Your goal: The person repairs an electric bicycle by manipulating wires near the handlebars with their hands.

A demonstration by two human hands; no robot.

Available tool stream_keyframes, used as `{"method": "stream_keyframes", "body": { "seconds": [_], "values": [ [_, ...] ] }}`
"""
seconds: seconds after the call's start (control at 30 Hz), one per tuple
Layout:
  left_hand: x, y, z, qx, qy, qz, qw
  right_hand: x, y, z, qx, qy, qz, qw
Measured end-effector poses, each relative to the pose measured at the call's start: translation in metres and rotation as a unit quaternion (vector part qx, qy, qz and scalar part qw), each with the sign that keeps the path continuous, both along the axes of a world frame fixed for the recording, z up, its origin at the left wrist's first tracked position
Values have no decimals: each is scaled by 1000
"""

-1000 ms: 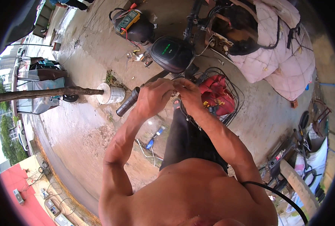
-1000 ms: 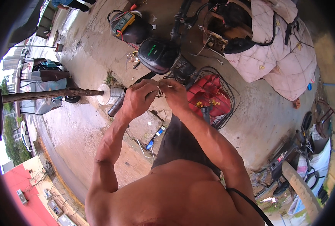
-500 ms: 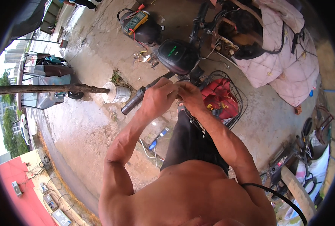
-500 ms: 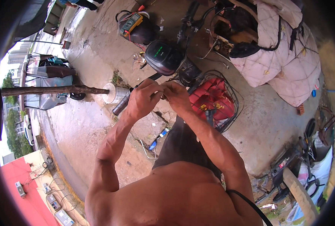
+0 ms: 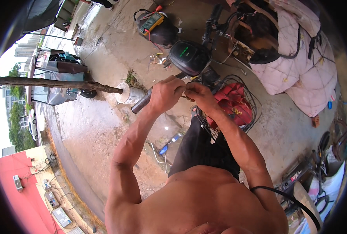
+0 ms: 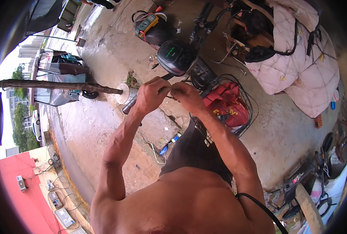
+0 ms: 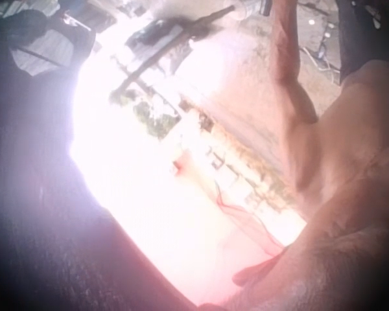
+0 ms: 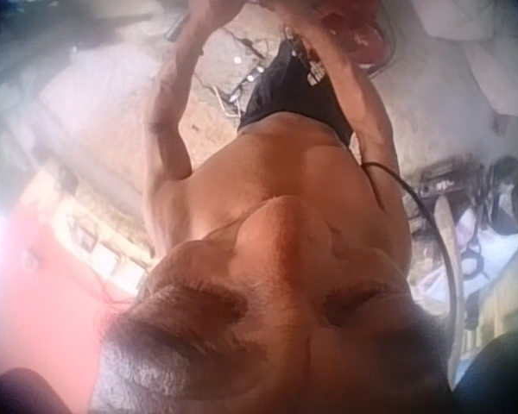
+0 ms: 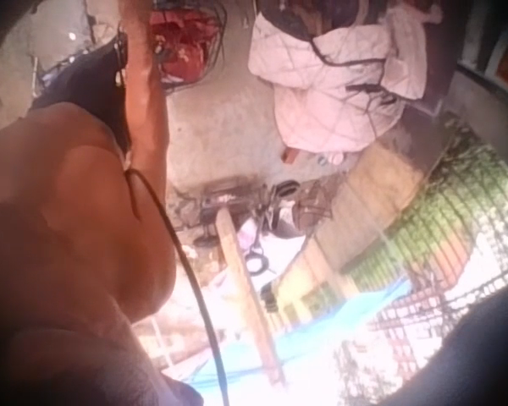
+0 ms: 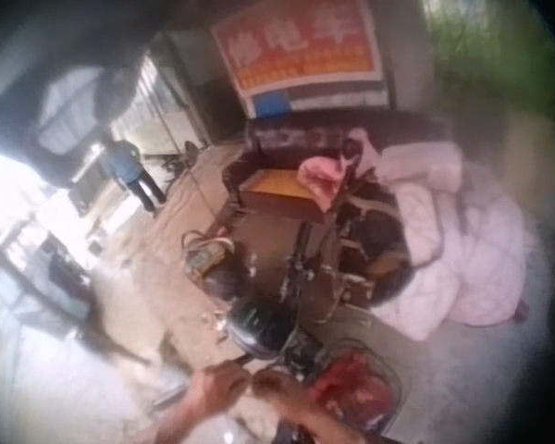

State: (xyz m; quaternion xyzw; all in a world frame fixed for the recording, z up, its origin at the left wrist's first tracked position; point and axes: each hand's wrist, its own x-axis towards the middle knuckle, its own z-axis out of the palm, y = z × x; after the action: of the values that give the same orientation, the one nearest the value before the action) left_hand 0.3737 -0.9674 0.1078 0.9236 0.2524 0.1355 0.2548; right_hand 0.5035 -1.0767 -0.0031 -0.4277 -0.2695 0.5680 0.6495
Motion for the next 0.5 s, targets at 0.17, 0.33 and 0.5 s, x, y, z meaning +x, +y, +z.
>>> {"method": "stream_keyframes", "body": {
  "seconds": [0.17,0.33,0.5],
  "values": [
    [5,-7,3,28,50,23,998,3,5,-5,3,-55,5,998],
    [16,-18,20,27,170,56,984,8,2,0,-12,-109,18,994],
    [17,-31,23,4,231,106,967,6,-2,-1,27,-157,2,987]
  ]
}}
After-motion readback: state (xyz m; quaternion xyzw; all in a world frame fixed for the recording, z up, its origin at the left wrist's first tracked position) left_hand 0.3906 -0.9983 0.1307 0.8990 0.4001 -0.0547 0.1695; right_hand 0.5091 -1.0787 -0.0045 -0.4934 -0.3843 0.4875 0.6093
